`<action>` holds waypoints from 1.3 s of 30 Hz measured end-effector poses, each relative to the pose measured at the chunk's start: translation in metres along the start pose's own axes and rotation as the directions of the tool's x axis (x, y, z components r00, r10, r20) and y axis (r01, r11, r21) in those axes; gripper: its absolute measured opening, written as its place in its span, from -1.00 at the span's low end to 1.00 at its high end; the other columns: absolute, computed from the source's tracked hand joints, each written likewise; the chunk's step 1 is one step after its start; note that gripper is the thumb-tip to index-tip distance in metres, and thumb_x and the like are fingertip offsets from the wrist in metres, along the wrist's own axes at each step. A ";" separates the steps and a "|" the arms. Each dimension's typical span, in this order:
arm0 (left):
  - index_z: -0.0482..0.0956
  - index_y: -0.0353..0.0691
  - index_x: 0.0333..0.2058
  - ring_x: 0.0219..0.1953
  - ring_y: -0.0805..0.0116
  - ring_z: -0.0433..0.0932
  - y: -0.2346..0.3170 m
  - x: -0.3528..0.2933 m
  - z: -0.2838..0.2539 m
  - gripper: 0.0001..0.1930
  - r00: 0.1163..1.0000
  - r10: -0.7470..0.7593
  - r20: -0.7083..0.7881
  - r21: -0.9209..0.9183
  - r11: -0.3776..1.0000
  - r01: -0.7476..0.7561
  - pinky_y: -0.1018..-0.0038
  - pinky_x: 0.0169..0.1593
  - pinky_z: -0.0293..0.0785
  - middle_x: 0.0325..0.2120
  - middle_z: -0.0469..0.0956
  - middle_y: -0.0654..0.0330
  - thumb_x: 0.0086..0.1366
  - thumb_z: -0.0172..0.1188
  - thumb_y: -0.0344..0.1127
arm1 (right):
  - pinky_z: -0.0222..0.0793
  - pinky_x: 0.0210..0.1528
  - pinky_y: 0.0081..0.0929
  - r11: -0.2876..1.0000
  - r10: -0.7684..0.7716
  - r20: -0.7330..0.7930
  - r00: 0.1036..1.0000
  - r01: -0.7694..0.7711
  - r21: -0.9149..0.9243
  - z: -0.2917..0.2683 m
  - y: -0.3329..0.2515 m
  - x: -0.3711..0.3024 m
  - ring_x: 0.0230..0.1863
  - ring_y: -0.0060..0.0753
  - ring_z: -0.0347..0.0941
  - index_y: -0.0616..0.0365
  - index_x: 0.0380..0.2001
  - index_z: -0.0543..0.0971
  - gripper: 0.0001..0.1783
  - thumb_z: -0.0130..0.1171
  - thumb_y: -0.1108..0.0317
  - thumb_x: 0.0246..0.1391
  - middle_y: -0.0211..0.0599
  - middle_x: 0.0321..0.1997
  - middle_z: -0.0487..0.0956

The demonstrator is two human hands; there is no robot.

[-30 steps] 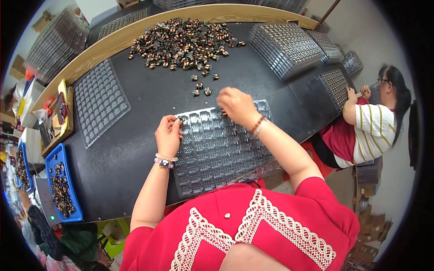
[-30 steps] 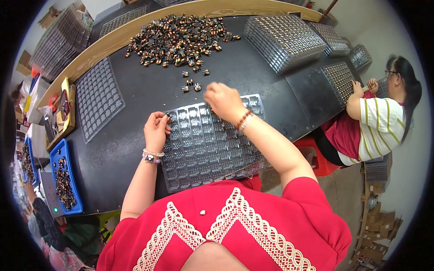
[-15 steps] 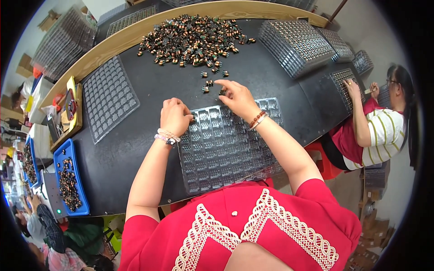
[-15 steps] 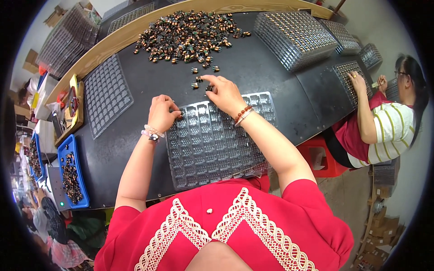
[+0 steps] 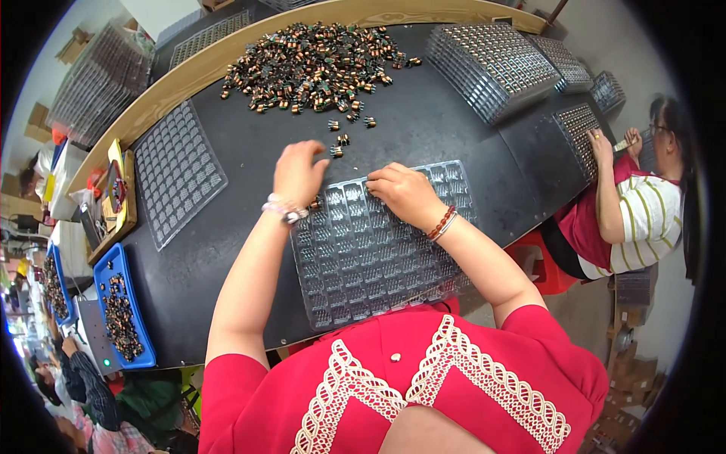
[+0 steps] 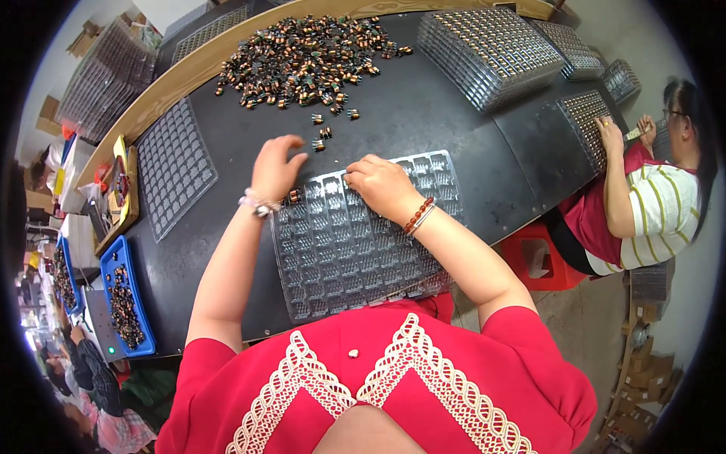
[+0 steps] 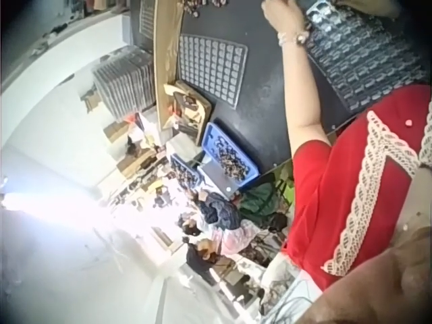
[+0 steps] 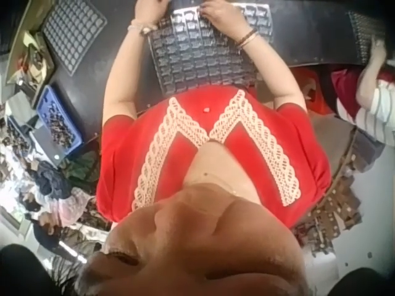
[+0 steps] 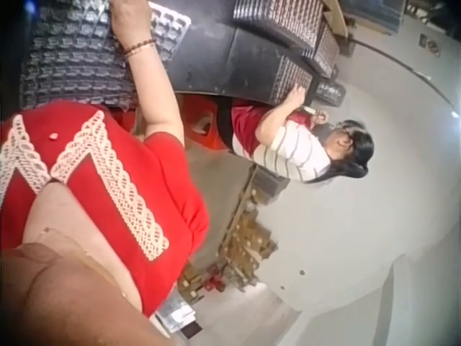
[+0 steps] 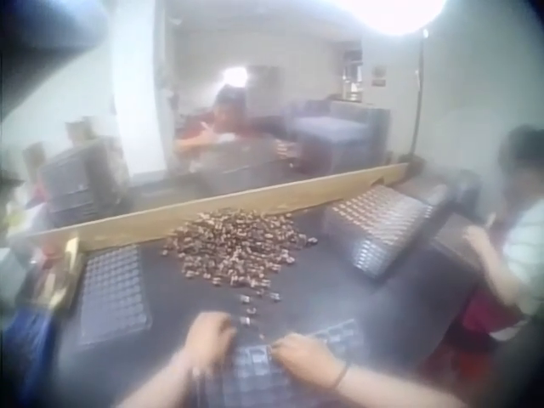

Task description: The person sorts small electronic components by hand, placing them into a plastic grid tray.

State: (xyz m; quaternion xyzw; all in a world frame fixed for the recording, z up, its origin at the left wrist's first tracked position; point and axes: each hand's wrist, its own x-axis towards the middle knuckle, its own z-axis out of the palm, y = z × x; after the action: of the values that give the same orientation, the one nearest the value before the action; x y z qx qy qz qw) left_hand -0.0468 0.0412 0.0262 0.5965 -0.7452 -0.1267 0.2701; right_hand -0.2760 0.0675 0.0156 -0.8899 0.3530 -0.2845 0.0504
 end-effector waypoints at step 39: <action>0.54 -0.21 -0.41 -0.27 0.25 0.48 0.018 -0.070 0.016 -0.90 0.929 0.347 -0.129 0.233 0.921 -0.312 0.33 -0.19 0.39 -0.41 0.52 0.26 0.04 0.17 -0.47 | 0.40 -0.19 -0.44 0.931 0.210 -0.011 0.978 -0.196 0.307 0.011 0.007 -0.009 -0.23 -0.33 0.48 0.21 -0.42 0.63 -0.87 0.27 0.39 -0.05 -0.31 -0.23 0.52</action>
State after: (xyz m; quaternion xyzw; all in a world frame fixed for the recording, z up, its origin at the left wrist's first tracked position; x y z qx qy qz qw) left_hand -0.0605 0.1106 0.0045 0.4955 -0.8189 0.0498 0.2853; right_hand -0.2798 0.0669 0.0005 -0.8238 0.3961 -0.3480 0.2082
